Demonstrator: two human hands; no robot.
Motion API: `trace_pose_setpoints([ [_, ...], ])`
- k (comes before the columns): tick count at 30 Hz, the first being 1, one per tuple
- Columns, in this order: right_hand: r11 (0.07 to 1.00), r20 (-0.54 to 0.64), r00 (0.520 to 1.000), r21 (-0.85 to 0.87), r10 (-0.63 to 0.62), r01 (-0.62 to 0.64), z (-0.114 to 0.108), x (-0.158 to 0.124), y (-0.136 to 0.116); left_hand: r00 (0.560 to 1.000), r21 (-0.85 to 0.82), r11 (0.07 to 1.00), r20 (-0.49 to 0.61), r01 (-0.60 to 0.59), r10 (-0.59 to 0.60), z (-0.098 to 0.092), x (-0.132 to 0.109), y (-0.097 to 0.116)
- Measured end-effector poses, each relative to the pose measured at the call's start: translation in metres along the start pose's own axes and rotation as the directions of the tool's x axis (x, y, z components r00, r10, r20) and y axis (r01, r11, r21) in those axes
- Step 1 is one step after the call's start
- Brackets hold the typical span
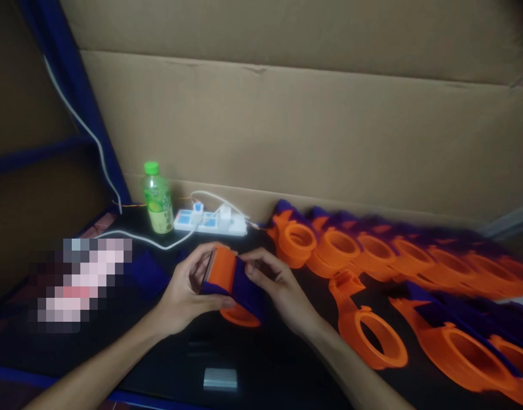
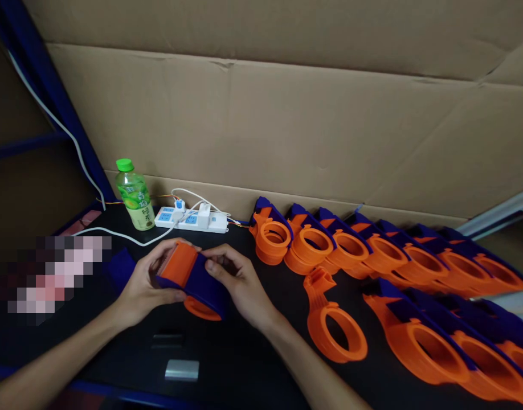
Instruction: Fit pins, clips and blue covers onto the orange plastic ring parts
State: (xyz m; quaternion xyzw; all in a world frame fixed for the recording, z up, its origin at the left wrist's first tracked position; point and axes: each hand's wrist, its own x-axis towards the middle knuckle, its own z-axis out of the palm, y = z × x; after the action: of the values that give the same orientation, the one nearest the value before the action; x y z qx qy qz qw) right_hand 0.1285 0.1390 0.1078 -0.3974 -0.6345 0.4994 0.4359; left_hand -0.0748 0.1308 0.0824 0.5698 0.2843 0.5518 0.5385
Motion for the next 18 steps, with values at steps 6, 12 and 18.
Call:
trace_pose_setpoints([
  [6,0.793,0.011,0.959,-0.560,-0.284,0.242,0.007,-0.014,-0.005,0.974,-0.101,0.995,-0.221,0.017,-0.040,0.000,0.004,-0.008],
  [12,0.268,0.145,0.898,-0.924,-0.415,0.273,0.015,-0.051,0.006,0.931,-0.376,0.910,-0.240,0.172,-0.276,0.001,0.004,-0.016],
  [18,0.250,-0.172,0.882,-0.966,-0.439,-0.064,-0.071,-0.106,-0.025,0.966,-0.392,0.910,-0.151,0.138,-0.211,-0.002,0.007,-0.015],
])
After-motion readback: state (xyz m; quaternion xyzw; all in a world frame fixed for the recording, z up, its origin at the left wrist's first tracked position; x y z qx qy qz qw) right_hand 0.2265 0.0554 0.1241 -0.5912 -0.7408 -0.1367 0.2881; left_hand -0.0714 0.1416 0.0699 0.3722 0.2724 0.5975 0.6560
